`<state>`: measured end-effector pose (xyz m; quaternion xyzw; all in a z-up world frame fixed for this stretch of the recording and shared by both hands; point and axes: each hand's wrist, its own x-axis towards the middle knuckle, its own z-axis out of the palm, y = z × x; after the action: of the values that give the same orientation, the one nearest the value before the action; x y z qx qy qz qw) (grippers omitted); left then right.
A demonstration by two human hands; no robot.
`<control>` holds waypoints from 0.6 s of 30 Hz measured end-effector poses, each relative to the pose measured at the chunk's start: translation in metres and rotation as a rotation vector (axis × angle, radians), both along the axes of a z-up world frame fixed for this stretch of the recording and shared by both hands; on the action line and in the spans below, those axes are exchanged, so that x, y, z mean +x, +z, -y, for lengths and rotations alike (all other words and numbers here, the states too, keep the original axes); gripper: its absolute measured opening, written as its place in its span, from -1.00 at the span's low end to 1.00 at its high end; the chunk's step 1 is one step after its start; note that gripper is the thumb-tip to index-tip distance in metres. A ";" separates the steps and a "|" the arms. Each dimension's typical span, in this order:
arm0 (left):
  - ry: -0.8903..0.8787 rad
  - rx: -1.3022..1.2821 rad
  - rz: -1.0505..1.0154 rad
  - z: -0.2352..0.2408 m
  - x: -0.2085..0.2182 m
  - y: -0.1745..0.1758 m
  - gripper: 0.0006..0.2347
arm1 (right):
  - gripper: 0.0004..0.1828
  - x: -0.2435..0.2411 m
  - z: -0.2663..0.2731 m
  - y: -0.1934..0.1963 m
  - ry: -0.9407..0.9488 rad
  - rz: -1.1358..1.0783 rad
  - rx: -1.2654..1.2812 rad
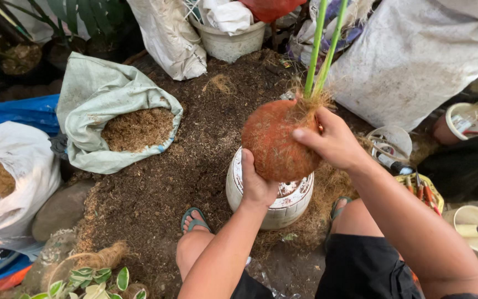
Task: The person trims excess coconut fiber from a plant root ball using red-handled shears, then places the plant aside. They then gather loose coconut fiber and pack it into a white perforated container.
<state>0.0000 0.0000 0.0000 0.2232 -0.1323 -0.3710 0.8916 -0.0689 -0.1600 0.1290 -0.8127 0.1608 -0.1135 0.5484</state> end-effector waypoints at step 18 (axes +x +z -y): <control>0.232 -0.021 -0.245 -0.003 -0.001 0.026 -0.29 | 0.31 0.001 -0.075 -0.026 -0.279 0.574 -0.768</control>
<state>-0.0007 0.0032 0.0265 0.1809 0.0002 -0.2885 0.9402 -0.0677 -0.0848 0.1030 -0.8627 0.0573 -0.4559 0.2115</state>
